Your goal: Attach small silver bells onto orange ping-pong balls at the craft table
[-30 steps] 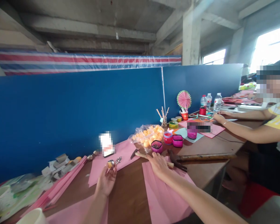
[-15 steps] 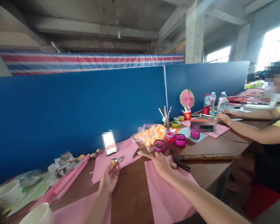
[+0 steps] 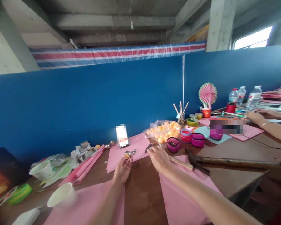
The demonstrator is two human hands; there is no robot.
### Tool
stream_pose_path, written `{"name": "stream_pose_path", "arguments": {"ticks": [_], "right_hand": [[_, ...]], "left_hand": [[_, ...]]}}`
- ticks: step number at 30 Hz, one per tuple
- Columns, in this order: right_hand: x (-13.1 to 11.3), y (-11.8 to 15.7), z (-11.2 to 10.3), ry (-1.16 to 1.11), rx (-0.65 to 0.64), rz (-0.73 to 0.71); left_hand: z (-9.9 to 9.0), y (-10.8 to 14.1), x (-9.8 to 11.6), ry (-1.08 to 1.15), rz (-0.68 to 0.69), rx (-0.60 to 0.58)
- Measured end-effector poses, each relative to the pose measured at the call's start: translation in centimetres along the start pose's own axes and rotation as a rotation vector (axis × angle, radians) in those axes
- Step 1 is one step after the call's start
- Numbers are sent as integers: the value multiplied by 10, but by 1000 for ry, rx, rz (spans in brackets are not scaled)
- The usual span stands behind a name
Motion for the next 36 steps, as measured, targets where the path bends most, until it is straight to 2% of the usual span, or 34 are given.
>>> {"name": "stream_pose_path", "arguments": {"ticks": [7, 15, 23, 30, 36], "right_hand": [[-27, -30, 13, -14, -32, -85], [-39, -51, 27, -2, -54, -74], [-55, -71, 51, -24, -129, -67], [-65, -79, 70, -52, -138, -59], [-64, -79, 74, -86, -120, -43]], "left_hand": [[1, -1, 2, 63, -17, 15], [-5, -8, 8, 135, 30, 70], [-3, -8, 6, 152, 5, 96], [-4, -8, 4, 157, -2, 66], [-2, -6, 4, 156, -12, 57]]}}
Point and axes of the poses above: each hand's wrist, its own y-axis away from the middle knuckle, its own z-axis out of the palm, x = y × z, the point moved 3 cm from there along -y, towards the middle knuckle, and after that the axes turned 9 degrees about y, right-handed, at the moved point
